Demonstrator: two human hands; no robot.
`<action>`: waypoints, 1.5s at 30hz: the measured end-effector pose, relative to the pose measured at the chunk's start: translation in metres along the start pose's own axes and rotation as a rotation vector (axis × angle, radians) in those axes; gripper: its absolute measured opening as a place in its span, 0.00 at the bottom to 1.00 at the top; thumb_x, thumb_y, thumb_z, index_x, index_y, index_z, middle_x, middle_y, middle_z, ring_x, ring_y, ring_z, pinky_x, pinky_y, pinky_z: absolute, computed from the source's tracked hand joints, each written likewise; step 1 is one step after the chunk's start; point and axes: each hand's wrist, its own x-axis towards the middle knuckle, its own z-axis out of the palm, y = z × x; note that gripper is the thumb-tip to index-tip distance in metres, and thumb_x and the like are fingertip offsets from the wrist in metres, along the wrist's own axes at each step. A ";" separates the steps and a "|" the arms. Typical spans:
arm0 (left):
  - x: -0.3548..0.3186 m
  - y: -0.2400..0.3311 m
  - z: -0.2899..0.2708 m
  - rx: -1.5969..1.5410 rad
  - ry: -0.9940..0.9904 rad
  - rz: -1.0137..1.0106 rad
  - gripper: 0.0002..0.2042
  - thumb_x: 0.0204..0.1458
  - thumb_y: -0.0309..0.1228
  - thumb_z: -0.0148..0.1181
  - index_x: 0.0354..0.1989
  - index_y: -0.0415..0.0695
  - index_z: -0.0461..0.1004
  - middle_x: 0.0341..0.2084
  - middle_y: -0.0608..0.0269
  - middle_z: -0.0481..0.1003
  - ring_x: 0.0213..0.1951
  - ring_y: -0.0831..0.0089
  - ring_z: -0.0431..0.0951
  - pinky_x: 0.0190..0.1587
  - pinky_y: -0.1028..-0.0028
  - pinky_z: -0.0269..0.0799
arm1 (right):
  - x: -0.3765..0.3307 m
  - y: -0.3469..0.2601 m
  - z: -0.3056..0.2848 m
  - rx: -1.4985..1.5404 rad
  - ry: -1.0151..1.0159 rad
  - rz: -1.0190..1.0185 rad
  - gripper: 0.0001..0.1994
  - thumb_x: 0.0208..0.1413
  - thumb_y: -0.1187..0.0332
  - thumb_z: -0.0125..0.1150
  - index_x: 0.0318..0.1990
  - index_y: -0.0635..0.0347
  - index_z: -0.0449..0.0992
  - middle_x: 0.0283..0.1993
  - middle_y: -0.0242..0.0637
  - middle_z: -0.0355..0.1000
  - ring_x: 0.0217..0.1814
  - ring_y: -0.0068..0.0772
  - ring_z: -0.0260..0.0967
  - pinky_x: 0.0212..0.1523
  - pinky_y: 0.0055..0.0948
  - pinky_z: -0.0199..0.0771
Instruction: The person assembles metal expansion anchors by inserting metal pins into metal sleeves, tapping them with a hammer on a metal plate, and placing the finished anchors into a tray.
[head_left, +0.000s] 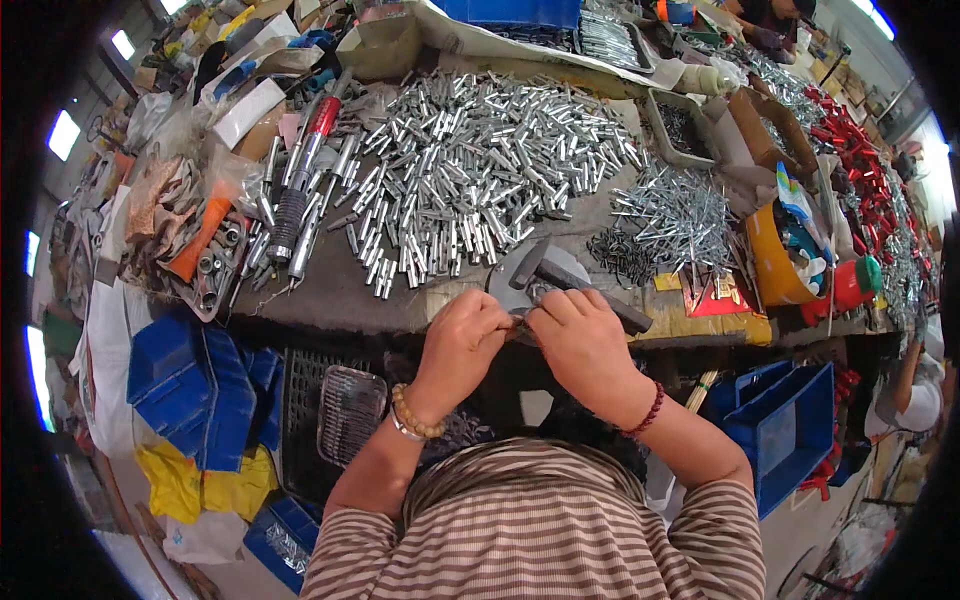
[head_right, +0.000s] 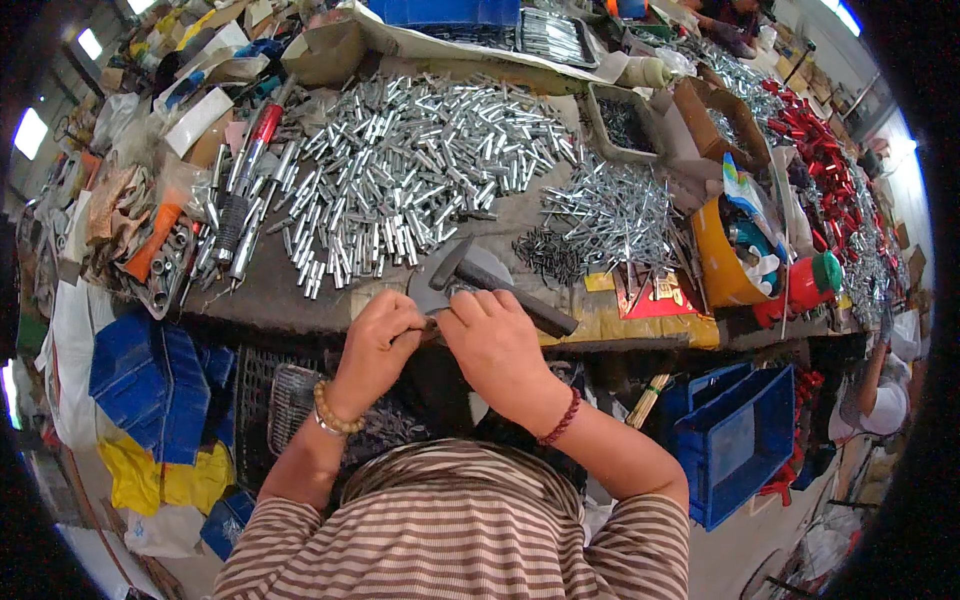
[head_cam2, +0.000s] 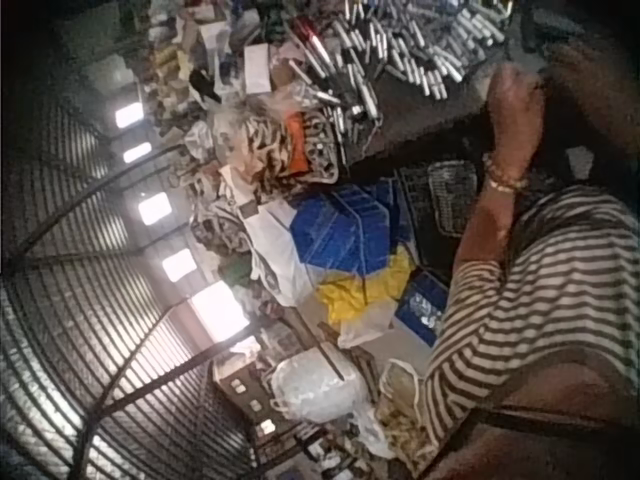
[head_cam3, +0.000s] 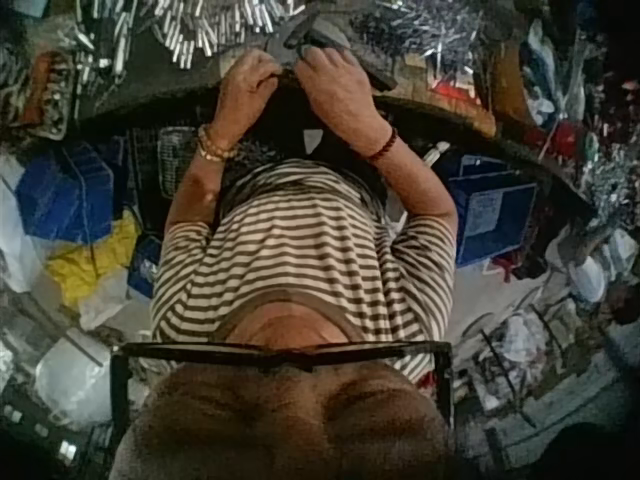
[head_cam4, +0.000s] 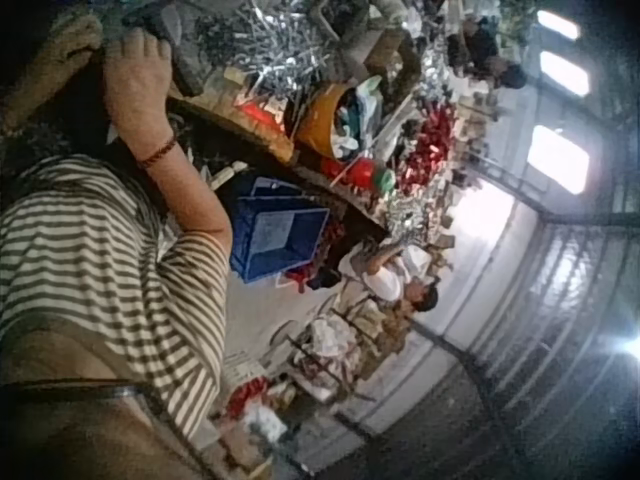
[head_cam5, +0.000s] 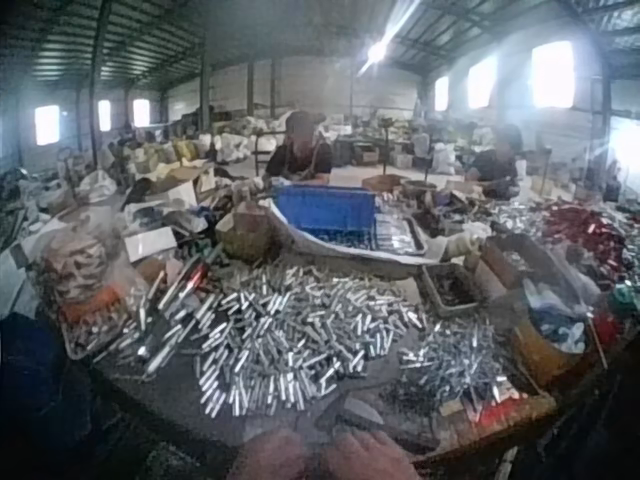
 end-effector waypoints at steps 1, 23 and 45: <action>0.001 0.000 -0.001 0.002 0.002 0.000 0.04 0.52 0.22 0.67 0.35 0.41 0.79 0.33 0.57 0.74 0.38 0.54 0.77 0.41 0.59 0.73 | -0.001 0.003 -0.002 0.001 0.001 -0.003 0.09 0.53 0.70 0.63 0.42 0.55 0.77 0.41 0.36 0.69 0.48 0.40 0.71 0.52 0.40 0.70; 0.005 -0.001 -0.007 -0.070 -0.076 -0.058 0.07 0.51 0.23 0.72 0.35 0.38 0.80 0.32 0.59 0.74 0.35 0.60 0.76 0.38 0.65 0.72 | -0.080 -0.001 -0.025 0.182 0.129 0.274 0.13 0.58 0.77 0.66 0.50 0.58 0.81 0.44 0.43 0.76 0.37 0.49 0.79 0.34 0.41 0.79; -0.024 0.007 0.014 0.007 0.250 -0.117 0.15 0.60 0.23 0.66 0.56 0.40 0.81 0.36 0.60 0.79 0.33 0.73 0.76 0.38 0.73 0.73 | -0.048 -0.022 -0.013 0.479 -0.117 0.492 0.11 0.56 0.69 0.69 0.42 0.61 0.74 0.28 0.48 0.75 0.31 0.53 0.77 0.32 0.48 0.74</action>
